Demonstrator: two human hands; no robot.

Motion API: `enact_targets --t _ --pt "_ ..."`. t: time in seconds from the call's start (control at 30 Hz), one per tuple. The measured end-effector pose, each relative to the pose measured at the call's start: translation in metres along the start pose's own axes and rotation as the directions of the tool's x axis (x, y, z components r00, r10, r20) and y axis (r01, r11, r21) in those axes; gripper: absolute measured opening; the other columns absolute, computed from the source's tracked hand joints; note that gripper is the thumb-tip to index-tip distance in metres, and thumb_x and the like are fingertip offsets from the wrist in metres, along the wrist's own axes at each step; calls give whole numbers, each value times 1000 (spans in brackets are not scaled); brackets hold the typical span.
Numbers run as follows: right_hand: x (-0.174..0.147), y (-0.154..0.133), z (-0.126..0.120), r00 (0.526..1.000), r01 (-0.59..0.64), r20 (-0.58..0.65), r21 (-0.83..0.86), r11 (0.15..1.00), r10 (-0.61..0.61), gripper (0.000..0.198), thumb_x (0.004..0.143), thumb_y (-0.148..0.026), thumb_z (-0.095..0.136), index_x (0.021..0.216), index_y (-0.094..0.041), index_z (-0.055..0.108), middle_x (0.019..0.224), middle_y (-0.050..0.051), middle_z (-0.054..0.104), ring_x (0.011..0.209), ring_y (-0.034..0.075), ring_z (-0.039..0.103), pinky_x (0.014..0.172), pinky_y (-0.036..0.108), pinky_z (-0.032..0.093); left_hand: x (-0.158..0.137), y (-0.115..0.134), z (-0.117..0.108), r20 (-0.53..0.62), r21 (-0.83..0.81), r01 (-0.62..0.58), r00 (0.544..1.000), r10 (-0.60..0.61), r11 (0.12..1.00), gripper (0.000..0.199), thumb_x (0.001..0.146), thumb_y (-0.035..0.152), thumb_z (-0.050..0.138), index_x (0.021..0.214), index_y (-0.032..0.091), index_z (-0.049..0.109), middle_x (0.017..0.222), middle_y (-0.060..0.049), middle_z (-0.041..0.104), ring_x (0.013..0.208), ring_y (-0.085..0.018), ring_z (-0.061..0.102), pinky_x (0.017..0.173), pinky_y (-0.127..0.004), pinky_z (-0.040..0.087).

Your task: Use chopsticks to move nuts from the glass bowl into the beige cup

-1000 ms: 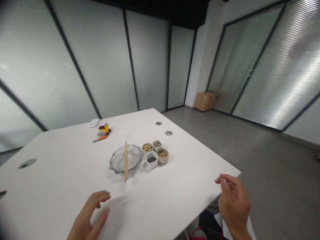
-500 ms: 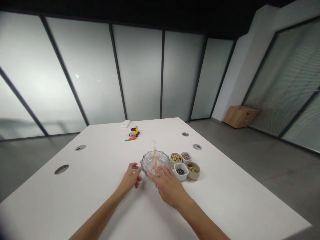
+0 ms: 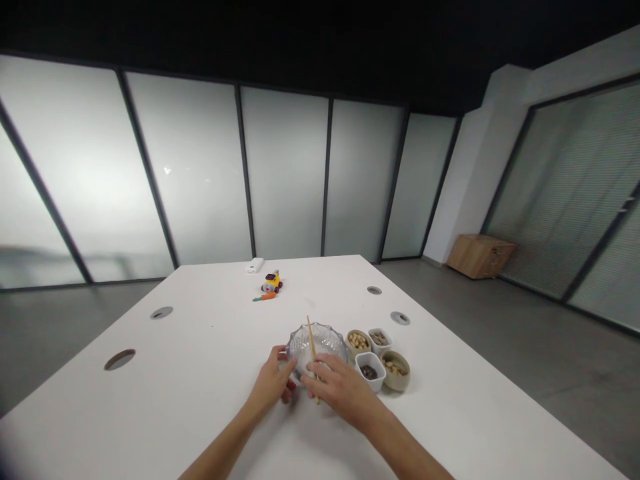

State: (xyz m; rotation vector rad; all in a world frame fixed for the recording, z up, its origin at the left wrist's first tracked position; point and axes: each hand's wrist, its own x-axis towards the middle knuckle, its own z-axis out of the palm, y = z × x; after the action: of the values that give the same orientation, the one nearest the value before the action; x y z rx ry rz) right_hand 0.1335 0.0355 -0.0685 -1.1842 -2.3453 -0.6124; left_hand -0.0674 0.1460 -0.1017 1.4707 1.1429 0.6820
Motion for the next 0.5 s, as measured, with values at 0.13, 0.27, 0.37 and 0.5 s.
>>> enact_targets --t 0.13,0.27,0.37,0.5 --pt "11 1 -22 995 3 -98 -32 999 -6 30 105 -10 72 132 -22 78 131 12 83 132 26 74 106 42 68 -6 -6 3 -70 12 -118 990 118 993 44 106 50 67 135 19 58 137 -17 76 61 -12 70 50 -22 48" --pt "11 -10 -42 974 -55 -221 -32 998 46 34 106 -5 65 133 -19 77 130 14 84 131 26 76 108 42 69 -8 -3 5 -69 -3 -83 994 83 997 41 106 40 63 139 18 53 140 -19 75 59 -11 69 46 -21 46" --pt "-5 -25 -47 956 -119 -272 -15 993 110 38 105 -1 60 135 -19 76 130 14 84 129 26 78 105 40 70 -7 3 2 -71 -25 -38 997 37 999 43 106 35 63 143 17 49 142 -21 73 55 -11 68 43 -21 46" --pt "-35 -48 -51 930 -186 -322 9 982 179 49 100 3 55 137 -23 75 128 12 86 124 25 81 98 37 73 -4 8 -4 -114 -8 -27 993 26 1000 42 104 29 66 140 18 49 151 -23 68 54 -10 71 48 -22 54"
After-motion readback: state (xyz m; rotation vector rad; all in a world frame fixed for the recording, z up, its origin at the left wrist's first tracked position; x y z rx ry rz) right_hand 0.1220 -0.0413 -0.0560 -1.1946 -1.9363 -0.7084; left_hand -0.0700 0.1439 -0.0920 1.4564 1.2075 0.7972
